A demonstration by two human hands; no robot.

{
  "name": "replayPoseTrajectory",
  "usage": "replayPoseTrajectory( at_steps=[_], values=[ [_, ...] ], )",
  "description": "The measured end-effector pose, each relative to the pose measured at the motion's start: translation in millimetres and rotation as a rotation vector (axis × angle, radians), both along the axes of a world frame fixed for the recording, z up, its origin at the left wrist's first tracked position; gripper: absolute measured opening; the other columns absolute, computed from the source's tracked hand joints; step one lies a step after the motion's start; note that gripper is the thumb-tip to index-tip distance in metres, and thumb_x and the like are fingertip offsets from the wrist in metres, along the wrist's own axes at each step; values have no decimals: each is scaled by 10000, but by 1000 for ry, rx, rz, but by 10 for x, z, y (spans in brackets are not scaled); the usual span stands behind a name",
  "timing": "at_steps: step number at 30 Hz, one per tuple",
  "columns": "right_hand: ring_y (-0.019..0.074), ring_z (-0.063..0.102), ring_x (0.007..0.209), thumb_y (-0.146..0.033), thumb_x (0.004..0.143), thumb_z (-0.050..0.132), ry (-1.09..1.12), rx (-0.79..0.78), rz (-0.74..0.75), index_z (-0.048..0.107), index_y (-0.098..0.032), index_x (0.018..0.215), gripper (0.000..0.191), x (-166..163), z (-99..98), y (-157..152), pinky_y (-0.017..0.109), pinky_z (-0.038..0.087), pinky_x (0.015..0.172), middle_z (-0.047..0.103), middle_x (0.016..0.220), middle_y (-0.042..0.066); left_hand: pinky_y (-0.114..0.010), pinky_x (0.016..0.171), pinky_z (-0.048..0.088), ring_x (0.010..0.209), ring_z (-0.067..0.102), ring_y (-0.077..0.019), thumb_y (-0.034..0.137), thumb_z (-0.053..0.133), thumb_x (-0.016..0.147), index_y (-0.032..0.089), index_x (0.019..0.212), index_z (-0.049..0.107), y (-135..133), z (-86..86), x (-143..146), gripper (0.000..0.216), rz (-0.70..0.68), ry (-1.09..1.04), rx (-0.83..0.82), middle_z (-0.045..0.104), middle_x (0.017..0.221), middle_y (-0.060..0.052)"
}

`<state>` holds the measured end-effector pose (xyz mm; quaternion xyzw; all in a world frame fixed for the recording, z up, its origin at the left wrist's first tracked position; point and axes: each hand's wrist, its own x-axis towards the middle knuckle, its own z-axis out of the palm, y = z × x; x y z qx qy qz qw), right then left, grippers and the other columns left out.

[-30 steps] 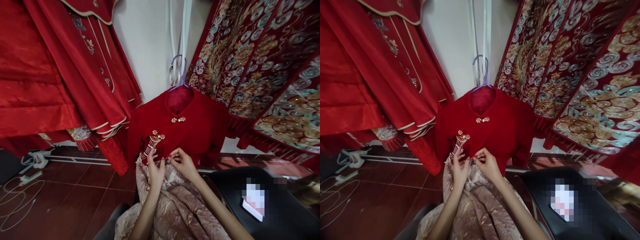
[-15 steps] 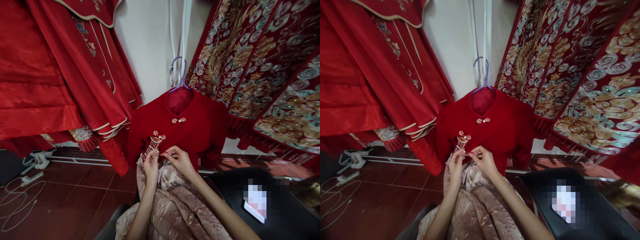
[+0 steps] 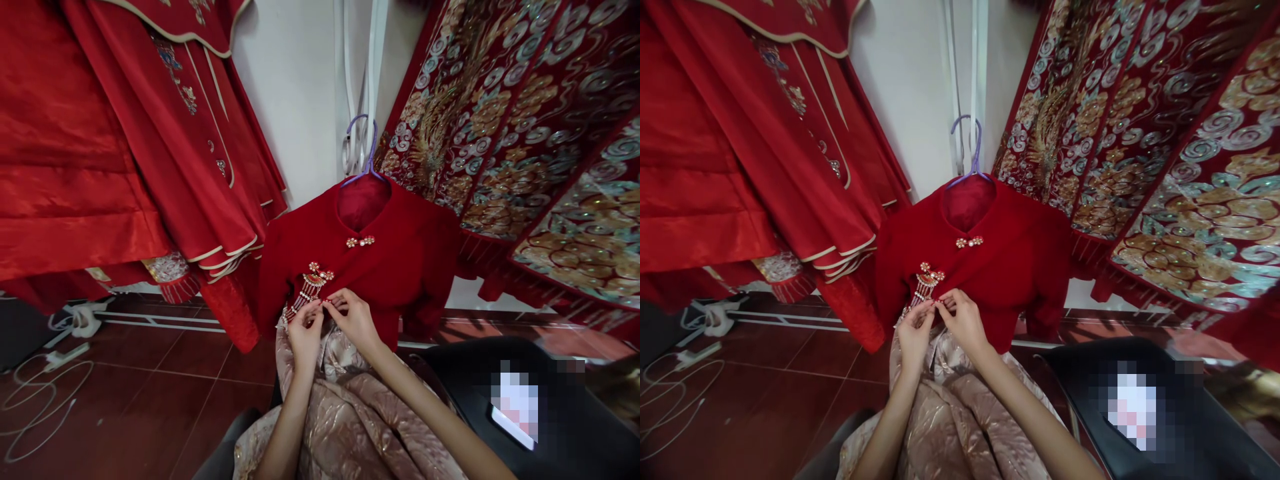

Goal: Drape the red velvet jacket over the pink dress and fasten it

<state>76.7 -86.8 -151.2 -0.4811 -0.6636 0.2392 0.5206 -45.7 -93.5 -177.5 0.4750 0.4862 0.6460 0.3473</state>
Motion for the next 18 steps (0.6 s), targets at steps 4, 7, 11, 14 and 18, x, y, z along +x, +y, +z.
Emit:
replayPoseTrajectory(
  at_steps=[4,7,11,14,18],
  values=[
    [163,641,744,-312,882,580,-9,18,-33,611,-200,885,117,-28,-17,0,294,549,703,654,858,43,-314,787,552,813,690,-181,220,650,737,138,913,718,41,12,-21,206,-11,25,-7,745,907,-90],
    [161,641,755,-300,886,577,-22,30,-57,604,-197,893,107,-52,-14,-6,290,542,715,645,873,41,-309,772,550,804,688,-180,225,643,737,138,915,719,79,7,-35,212,-19,43,-2,745,900,-88],
    [159,638,750,-285,887,573,-42,31,-74,603,-193,892,97,-63,-11,7,289,540,707,636,874,41,-315,793,544,822,685,-180,233,632,755,142,933,715,101,-9,-39,216,-32,67,7,740,918,-86],
    [158,640,752,-283,887,569,-23,28,-59,608,-194,899,98,-56,-29,22,285,546,705,637,875,41,-322,815,538,840,682,-180,211,623,758,146,941,713,99,-18,-26,215,-16,92,19,736,930,-85],
    [160,643,757,-301,885,568,-8,33,-47,612,-198,896,113,-47,-57,27,288,554,705,641,877,44,-324,816,539,841,681,-182,191,623,748,150,919,717,91,-14,-15,200,6,104,43,734,923,-81]
  ],
)
